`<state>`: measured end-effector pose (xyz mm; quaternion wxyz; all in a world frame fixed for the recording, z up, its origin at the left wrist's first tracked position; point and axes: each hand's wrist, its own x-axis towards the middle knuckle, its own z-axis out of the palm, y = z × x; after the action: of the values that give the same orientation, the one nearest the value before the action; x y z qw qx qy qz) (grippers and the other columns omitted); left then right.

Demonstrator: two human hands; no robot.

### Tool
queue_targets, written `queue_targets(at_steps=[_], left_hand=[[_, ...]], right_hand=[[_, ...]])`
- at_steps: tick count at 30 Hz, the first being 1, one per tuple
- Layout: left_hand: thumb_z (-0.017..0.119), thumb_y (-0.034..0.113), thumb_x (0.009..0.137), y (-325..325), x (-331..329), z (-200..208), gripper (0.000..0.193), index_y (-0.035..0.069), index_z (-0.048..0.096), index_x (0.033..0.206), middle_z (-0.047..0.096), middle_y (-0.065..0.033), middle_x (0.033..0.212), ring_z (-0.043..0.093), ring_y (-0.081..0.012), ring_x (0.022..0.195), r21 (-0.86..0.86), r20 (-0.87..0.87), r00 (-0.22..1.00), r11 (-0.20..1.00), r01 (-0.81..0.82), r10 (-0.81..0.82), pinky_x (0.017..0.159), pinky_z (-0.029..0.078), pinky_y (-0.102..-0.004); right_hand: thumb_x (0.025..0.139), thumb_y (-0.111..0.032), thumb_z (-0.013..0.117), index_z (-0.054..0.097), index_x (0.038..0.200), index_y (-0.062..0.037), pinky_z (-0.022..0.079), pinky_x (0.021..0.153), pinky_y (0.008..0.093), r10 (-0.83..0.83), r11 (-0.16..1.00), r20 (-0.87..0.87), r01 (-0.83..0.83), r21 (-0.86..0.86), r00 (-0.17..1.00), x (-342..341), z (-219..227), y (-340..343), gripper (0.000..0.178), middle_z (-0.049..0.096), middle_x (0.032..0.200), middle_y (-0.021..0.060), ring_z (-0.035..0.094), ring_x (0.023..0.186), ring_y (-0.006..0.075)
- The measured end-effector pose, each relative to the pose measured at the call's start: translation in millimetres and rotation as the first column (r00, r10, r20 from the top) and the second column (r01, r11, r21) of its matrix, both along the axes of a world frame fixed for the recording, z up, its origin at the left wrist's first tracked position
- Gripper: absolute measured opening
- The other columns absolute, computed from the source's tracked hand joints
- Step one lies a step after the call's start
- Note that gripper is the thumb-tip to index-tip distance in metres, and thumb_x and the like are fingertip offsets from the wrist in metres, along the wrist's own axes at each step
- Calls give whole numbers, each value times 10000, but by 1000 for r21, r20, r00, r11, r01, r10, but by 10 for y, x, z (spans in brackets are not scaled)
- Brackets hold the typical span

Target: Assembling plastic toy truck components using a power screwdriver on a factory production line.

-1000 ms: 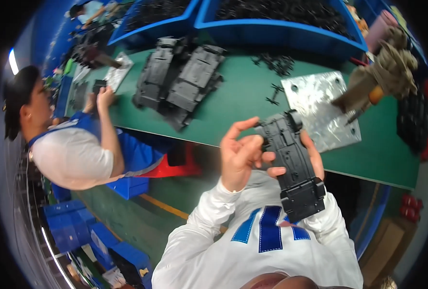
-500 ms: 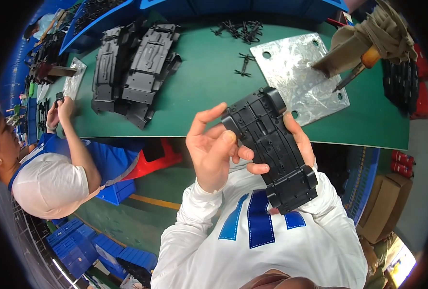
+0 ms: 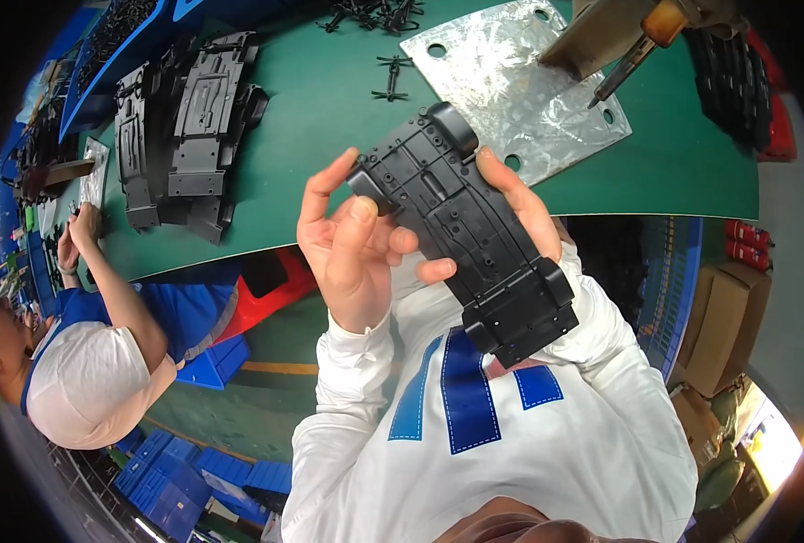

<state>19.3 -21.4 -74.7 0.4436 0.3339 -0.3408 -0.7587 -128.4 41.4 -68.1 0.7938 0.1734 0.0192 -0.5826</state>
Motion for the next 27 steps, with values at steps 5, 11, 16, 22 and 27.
queue_targets(at_steps=[5, 11, 16, 22, 27], left_hand=[[605, 178, 916, -3, -29, 16, 481, -16, 444, 1326, 691, -116, 900, 610, -109, 550, 6, 14, 1000, 1000, -3, 3, 443, 389, -195], [584, 127, 922, -9, -15, 11, 457, -2, 440, 1336, 678, -119, 870, 632, -128, 571, 37, -32, 999, 999, 17, -15, 459, 417, -211], [568, 154, 921, 0, -30, 60, 488, -11, 425, 1357, 662, -70, 862, 579, -86, 514, 2, 34, 999, 1000, 19, -19, 460, 493, -205], [577, 114, 916, 10, -13, 7, 463, 17, 438, 1347, 681, -125, 977, 614, -114, 551, 27, -20, 999, 999, 42, -42, 471, 515, -225], [587, 99, 908, 21, -89, 52, 440, 4, 463, 1319, 645, -92, 848, 550, -96, 541, 21, 22, 1000, 1000, 17, -18, 470, 459, -229]], right_hand=[[1024, -451, 382, 463, 1344, 14, 520, 724, 396, -22, 999, 40, 23, -42, 999, -12, 1, 3, 571, 614, 1149, 233, 628, 942, 317], [1003, -501, 394, 459, 1360, 25, 533, 768, 404, 10, 999, 15, -9, -45, 1000, -24, -29, -8, 639, 615, 1168, 251, 643, 916, 364], [989, -537, 403, 472, 1354, 18, 586, 620, 390, 82, 995, -113, -76, 57, 990, -67, -81, 31, 668, 636, 1120, 247, 675, 773, 368], [1005, -508, 383, 490, 1339, 14, 580, 590, 368, 49, 997, -111, -43, 57, 993, -52, -26, 19, 630, 652, 1107, 208, 664, 748, 362], [1008, -501, 380, 528, 1314, -21, 562, 584, 368, 37, 996, -98, -28, 87, 994, -92, -12, 33, 588, 652, 1094, 178, 639, 735, 355]])
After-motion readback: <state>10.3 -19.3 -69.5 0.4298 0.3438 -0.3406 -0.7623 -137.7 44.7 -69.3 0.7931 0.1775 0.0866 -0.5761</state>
